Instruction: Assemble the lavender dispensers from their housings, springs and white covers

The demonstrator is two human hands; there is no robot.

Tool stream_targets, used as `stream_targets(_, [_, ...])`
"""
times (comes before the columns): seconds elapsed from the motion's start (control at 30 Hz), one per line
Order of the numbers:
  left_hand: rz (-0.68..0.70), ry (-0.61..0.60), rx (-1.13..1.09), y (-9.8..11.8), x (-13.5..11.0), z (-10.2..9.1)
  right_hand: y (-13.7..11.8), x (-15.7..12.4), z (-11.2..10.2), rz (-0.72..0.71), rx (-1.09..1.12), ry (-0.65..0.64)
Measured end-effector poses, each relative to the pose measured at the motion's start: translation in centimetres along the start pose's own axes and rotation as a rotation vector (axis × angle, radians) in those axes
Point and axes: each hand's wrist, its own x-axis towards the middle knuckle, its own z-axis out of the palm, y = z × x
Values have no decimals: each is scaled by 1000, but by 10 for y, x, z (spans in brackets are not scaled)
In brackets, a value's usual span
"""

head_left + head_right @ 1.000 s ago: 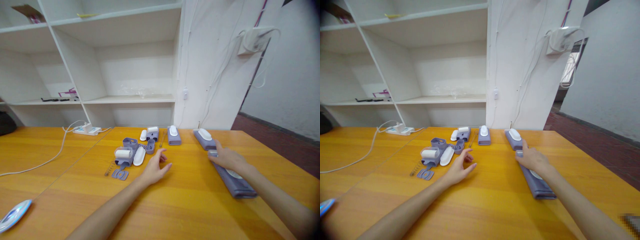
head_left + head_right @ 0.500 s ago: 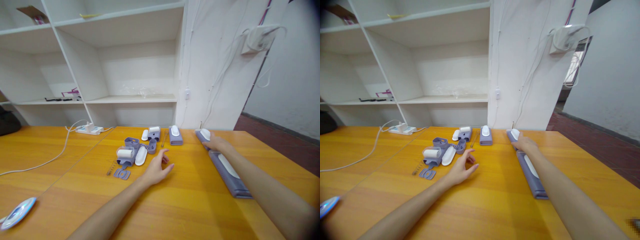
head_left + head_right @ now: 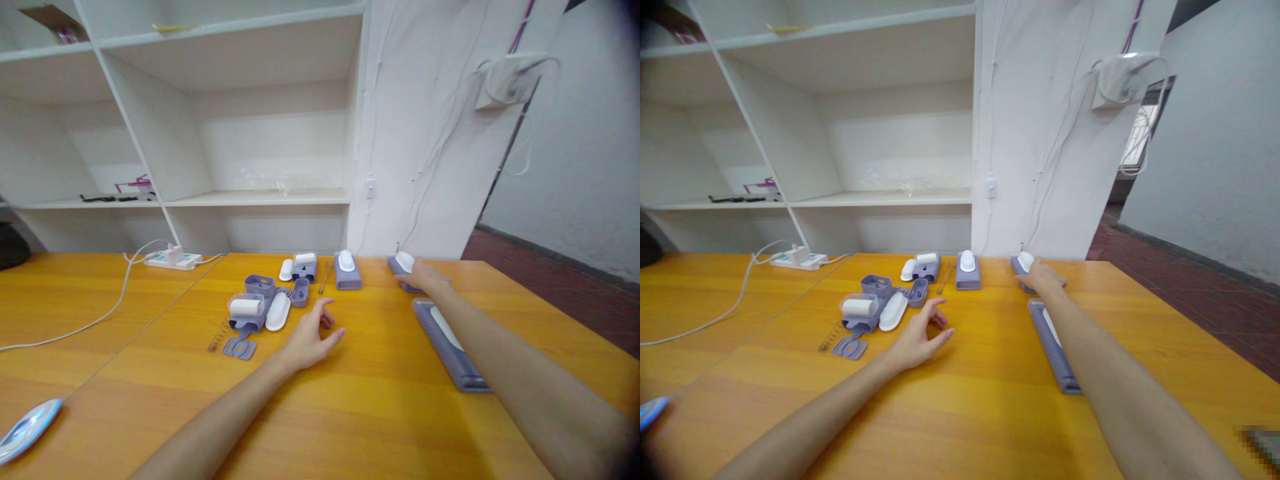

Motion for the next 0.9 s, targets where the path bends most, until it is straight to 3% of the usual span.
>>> stream_targets(0.13, [0, -2, 26, 0, 0, 0, -15, -18, -13, -42, -16, 171])
stream_targets(0.23, [4, 9, 75, -1, 1, 0, -35, -56, -22, -255, -1, 383])
stream_targets(0.33, [58, 95, 215, -3, 2, -1, -51, -107, -16, -503, 72, 552])
stream_targets(0.47, [80, 219, 512, -7, 3, 1, -55, -158, 17, -711, 193, 514])
stream_targets(0.6, [17, 253, 777, -7, 2, 5, -45, -167, 49, -708, 256, 434])
stream_targets(0.73, [-7, 249, 938, -3, 6, 1, -38, -161, 58, -648, 317, 417])
stream_targets(0.9, [-47, 279, 1057, -2, 22, -13, -38, -163, 56, -682, 301, 399])
